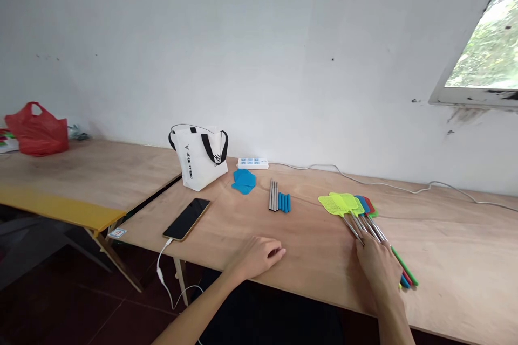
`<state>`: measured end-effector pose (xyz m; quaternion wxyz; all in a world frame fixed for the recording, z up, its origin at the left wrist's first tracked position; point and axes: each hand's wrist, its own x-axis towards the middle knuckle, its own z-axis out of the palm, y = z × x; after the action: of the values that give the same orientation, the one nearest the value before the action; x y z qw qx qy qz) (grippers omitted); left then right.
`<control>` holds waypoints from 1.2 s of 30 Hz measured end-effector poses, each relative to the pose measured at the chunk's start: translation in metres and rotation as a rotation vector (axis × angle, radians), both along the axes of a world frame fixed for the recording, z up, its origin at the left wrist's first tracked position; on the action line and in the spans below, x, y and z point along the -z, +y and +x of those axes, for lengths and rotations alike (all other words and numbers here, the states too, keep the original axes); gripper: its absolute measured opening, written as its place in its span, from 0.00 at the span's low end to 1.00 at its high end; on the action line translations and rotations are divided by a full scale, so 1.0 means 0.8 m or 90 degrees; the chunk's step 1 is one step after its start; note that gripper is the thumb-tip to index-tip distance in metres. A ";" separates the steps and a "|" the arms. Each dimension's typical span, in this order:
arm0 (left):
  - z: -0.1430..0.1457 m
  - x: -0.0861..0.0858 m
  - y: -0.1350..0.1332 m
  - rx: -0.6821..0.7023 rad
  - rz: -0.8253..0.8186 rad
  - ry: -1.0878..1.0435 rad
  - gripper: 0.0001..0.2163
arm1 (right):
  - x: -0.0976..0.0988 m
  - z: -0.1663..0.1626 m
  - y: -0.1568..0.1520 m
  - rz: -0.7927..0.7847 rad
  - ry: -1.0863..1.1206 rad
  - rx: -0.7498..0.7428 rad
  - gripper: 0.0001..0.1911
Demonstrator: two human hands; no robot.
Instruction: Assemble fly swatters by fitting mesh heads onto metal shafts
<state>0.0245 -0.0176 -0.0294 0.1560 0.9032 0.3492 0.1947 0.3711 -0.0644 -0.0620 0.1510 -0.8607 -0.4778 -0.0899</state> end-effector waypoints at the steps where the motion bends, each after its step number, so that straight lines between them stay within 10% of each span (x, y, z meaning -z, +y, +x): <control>1: 0.000 0.000 0.000 0.000 -0.002 0.000 0.16 | 0.000 0.000 0.000 -0.012 -0.001 -0.007 0.27; 36: -0.001 -0.001 -0.001 0.004 -0.004 -0.014 0.17 | -0.018 -0.011 -0.005 -0.083 0.080 0.083 0.33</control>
<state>0.0235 -0.0185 -0.0287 0.1633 0.9015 0.3455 0.2031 0.3625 -0.0685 -0.0473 0.1182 -0.9019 -0.4152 -0.0142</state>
